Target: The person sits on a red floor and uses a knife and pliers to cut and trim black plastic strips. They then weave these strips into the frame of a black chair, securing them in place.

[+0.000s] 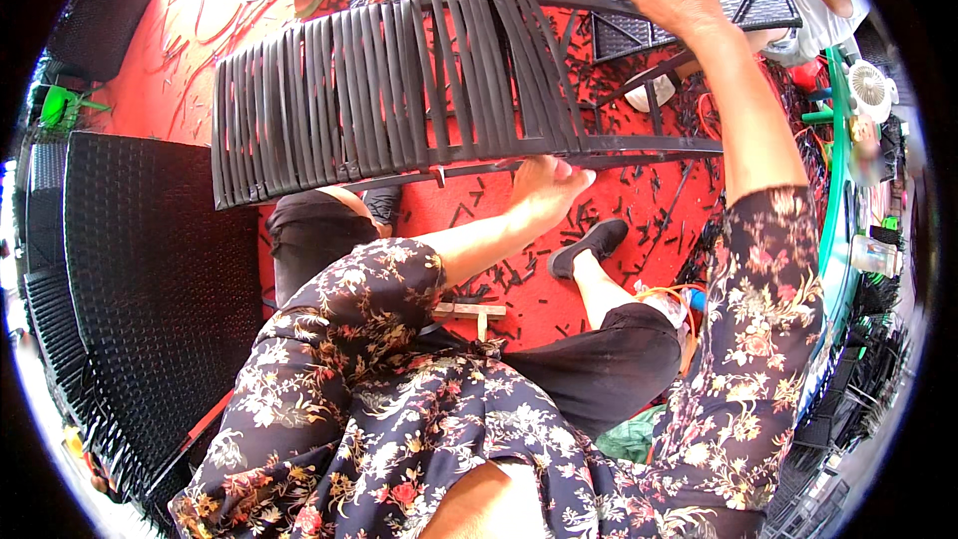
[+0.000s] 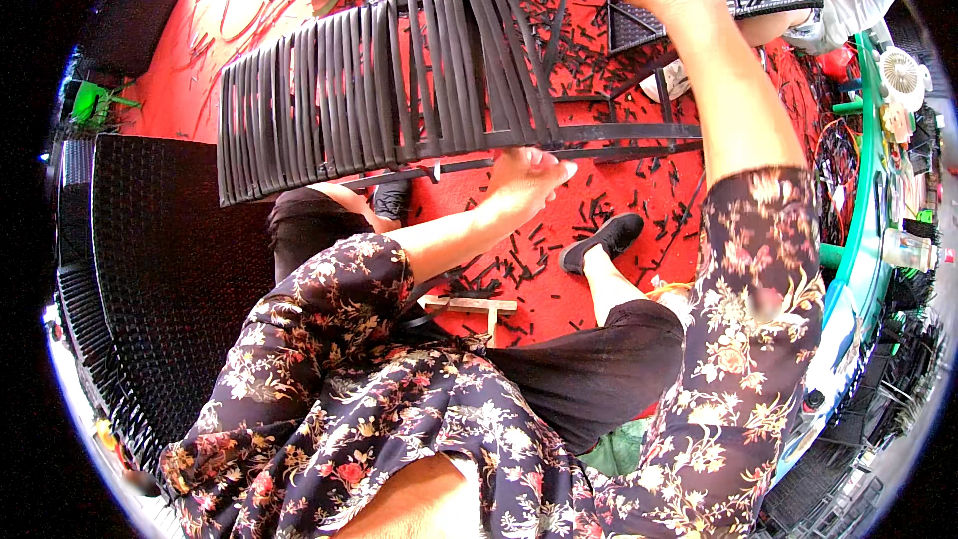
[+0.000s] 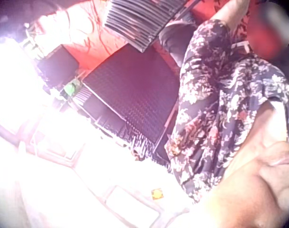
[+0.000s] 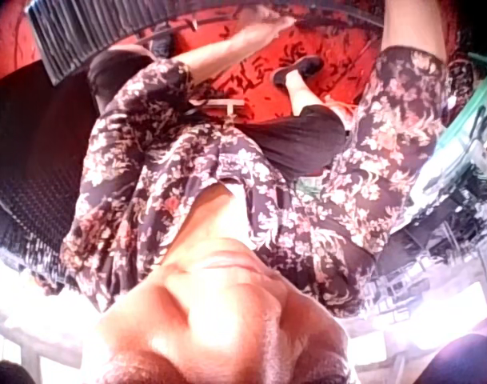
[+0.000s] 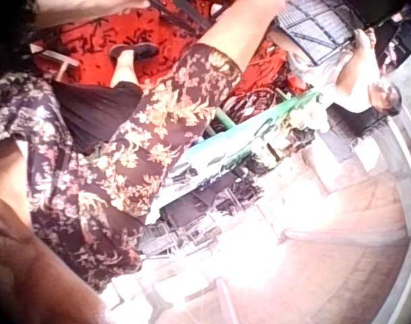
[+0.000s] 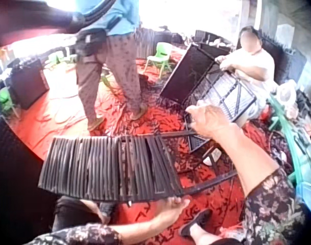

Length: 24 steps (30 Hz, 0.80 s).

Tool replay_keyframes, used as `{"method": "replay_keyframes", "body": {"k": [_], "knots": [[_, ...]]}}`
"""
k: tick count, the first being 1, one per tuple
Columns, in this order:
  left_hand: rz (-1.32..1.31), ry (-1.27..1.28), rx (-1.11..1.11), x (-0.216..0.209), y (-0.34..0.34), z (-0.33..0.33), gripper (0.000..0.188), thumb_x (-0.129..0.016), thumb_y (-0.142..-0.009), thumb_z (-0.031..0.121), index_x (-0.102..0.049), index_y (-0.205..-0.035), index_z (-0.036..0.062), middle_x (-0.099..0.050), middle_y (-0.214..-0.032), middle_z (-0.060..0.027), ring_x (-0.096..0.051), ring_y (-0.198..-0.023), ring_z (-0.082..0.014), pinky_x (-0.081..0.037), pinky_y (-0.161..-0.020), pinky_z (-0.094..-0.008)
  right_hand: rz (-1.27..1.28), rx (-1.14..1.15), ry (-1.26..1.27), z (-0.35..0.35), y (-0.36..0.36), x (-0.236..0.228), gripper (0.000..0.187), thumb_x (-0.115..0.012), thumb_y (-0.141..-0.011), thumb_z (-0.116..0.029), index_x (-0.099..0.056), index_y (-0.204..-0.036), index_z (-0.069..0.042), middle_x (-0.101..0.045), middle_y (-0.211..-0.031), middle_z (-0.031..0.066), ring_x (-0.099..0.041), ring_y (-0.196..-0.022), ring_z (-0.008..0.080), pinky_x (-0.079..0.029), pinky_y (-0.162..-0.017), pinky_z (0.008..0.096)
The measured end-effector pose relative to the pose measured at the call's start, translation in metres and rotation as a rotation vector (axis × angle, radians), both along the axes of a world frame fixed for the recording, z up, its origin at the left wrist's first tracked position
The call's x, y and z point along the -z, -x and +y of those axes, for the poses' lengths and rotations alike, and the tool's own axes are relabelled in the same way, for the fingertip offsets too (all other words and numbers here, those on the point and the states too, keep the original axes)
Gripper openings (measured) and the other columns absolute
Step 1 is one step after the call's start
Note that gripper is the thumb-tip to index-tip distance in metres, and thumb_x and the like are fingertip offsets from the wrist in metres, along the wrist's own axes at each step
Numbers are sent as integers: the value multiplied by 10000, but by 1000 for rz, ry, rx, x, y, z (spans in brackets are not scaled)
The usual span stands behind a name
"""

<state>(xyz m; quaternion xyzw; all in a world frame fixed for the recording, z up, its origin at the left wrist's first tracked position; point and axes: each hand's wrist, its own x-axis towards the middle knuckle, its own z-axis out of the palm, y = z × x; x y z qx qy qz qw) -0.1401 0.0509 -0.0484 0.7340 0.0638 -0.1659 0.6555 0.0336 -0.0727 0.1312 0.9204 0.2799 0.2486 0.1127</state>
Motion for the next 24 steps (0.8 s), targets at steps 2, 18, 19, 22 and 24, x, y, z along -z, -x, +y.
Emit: {"method": "replay_keyframes", "body": {"k": [2,18,19,22,24], "knots": [[91,-18,83,-2,8,7,617,-685,-705,277,-398,-1153,-35,-583,-816,-116,-588,-776,-244,-473,-674,-369,396,160,-250,21,12,10,355,-620,-771,-341,-613,-976,-51,-620,-889,182,-598,-859,332,-474,-784,392],[-1220,-530,390,-41,25,148,435,-654,-617,63,-517,-1026,2,-526,-977,-154,-543,-864,-330,-458,-751,-407,1347,241,-1692,11,113,85,40,-463,-900,-122,-471,-882,-87,-432,-649,-34,-358,-479,44,-329,-436,199],[-1256,-587,360,-41,20,155,440,-656,-601,61,-520,-1016,4,-521,-981,-148,-538,-873,-323,-452,-768,-402,1335,262,-1773,5,123,83,44,-465,-902,-124,-472,-890,-82,-433,-651,-32,-358,-479,42,-337,-440,204],[-1238,-807,294,-36,8,177,607,-717,-569,123,-488,-1118,0,-480,-1106,-156,-471,-1047,-320,-387,-911,-415,1341,231,-1759,-13,157,81,157,-463,-895,-124,-488,-1032,-52,-425,-655,-44,-358,-482,33,-336,-443,204],[-1122,-936,278,-32,2,188,692,-752,-557,173,-461,-1159,-7,-447,-1175,-161,-424,-1122,-324,-342,-959,-421,1304,238,-1754,-21,178,78,322,-456,-888,-126,-460,-1189,-13,-415,-654,-51,-364,-487,27,-327,-444,184]]}}
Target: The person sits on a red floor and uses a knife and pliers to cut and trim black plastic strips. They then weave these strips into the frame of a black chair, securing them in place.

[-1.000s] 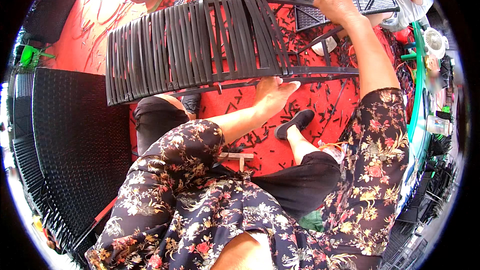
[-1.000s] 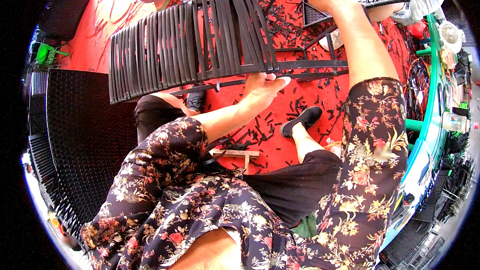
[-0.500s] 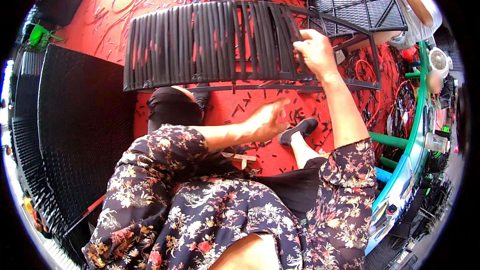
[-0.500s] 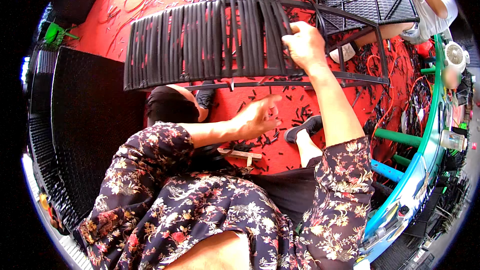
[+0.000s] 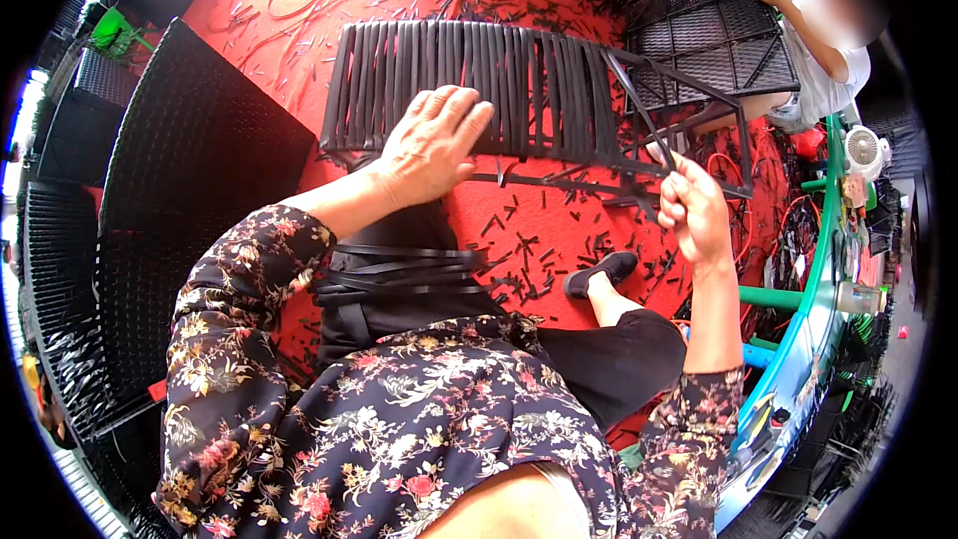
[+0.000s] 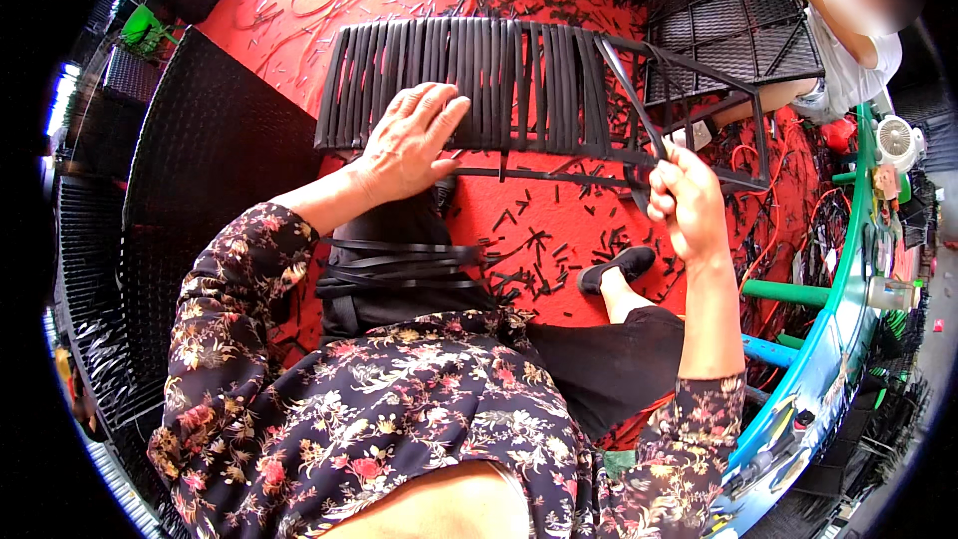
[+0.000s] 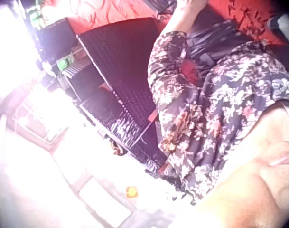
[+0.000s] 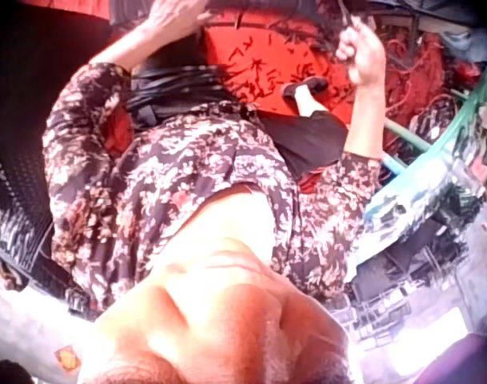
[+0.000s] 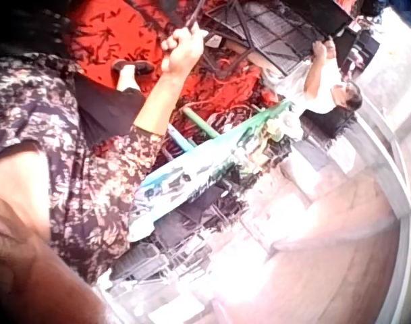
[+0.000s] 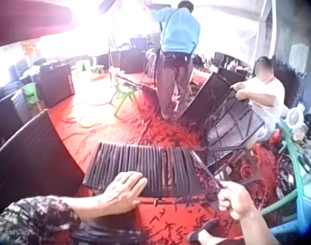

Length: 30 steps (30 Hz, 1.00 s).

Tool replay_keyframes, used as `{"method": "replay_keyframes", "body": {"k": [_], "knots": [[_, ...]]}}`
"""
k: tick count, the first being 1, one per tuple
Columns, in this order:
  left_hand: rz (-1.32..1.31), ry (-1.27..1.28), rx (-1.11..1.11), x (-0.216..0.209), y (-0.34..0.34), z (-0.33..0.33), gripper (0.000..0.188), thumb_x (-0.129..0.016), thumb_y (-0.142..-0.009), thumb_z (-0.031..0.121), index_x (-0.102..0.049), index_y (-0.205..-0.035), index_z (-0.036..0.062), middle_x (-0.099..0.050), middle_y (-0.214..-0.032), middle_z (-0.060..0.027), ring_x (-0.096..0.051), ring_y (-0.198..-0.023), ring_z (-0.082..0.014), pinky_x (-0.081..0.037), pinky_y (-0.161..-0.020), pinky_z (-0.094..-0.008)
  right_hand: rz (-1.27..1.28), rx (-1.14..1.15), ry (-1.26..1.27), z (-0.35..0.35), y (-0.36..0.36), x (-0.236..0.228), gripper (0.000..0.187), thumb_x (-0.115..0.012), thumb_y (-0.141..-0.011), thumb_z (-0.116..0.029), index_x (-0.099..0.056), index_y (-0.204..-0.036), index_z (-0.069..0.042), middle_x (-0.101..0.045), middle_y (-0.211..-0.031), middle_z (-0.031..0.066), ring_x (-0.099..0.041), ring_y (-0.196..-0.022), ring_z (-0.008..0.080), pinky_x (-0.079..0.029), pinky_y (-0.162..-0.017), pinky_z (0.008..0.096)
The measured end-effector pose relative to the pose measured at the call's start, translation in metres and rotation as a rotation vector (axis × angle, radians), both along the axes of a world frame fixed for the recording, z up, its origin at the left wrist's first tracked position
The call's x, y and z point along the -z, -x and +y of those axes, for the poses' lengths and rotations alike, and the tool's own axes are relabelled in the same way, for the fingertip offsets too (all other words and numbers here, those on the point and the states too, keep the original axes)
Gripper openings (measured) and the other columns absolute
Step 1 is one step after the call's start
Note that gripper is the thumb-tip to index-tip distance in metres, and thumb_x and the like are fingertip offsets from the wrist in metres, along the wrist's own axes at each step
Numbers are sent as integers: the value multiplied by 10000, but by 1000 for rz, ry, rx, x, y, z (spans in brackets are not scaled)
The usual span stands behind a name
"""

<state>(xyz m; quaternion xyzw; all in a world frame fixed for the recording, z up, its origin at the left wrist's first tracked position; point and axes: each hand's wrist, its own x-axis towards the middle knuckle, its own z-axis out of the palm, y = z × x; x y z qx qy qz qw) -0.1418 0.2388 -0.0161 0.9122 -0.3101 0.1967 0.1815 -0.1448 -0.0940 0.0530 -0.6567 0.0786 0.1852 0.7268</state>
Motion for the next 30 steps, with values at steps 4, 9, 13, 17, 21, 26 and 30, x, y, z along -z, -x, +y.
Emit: {"method": "replay_keyframes", "body": {"k": [4,9,13,17,21,26,30], "knots": [[25,-113,-16,11,-1,7,736,-759,-567,276,-463,-1174,-16,-420,-1226,-169,-384,-1172,-324,-300,-993,-421,-111,23,128,-7,39,-9,333,-481,-879,-121,-474,-1176,28,-454,-668,-33,-398,-511,26,-353,-457,173],[30,-206,28,29,17,7,738,-742,-574,335,-484,-1180,2,-403,-1261,-167,-356,-1202,-312,-261,-1018,-447,-123,51,221,-21,78,-24,309,-508,-884,-147,-496,-1136,32,-488,-645,-18,-402,-498,26,-341,-466,159],[28,-225,-1,35,1,6,739,-741,-593,348,-476,-1195,12,-395,-1280,-159,-348,-1214,-305,-249,-1027,-448,-180,14,395,-26,126,-26,344,-529,-899,-228,-495,-1131,24,-466,-624,-25,-367,-489,24,-298,-452,151],[18,-180,43,39,-11,9,776,-782,-520,328,-492,-1160,1,-429,-1218,-146,-380,-1169,-297,-277,-995,-436,-181,217,348,-15,168,-4,279,-507,-878,-148,-518,-1094,29,-474,-616,-22,-355,-496,12,-283,-457,142],[36,-285,73,37,0,8,736,-782,-515,342,-518,-1110,-3,-445,-1191,-143,-385,-1158,-298,-278,-985,-439,-133,173,525,-8,199,13,251,-484,-870,-75,-516,-1103,14,-541,-694,0,-443,-561,26,-360,-492,167],[159,-52,161,19,1,-14,507,-735,-641,267,-556,-1019,-19,-522,-1082,-151,-474,-1059,-318,-363,-912,-416,-179,123,445,-4,223,11,270,-510,-871,-60,-501,-1125,29,-573,-748,26,-512,-634,49,-425,-550,183],[223,238,266,13,-7,-55,303,-663,-749,186,-556,-958,-4,-559,-977,-159,-547,-930,-338,-456,-785,-391,-166,46,305,16,225,10,276,-509,-863,1,-494,-1138,27,-592,-779,54,-549,-667,75,-469,-594,205]]}}
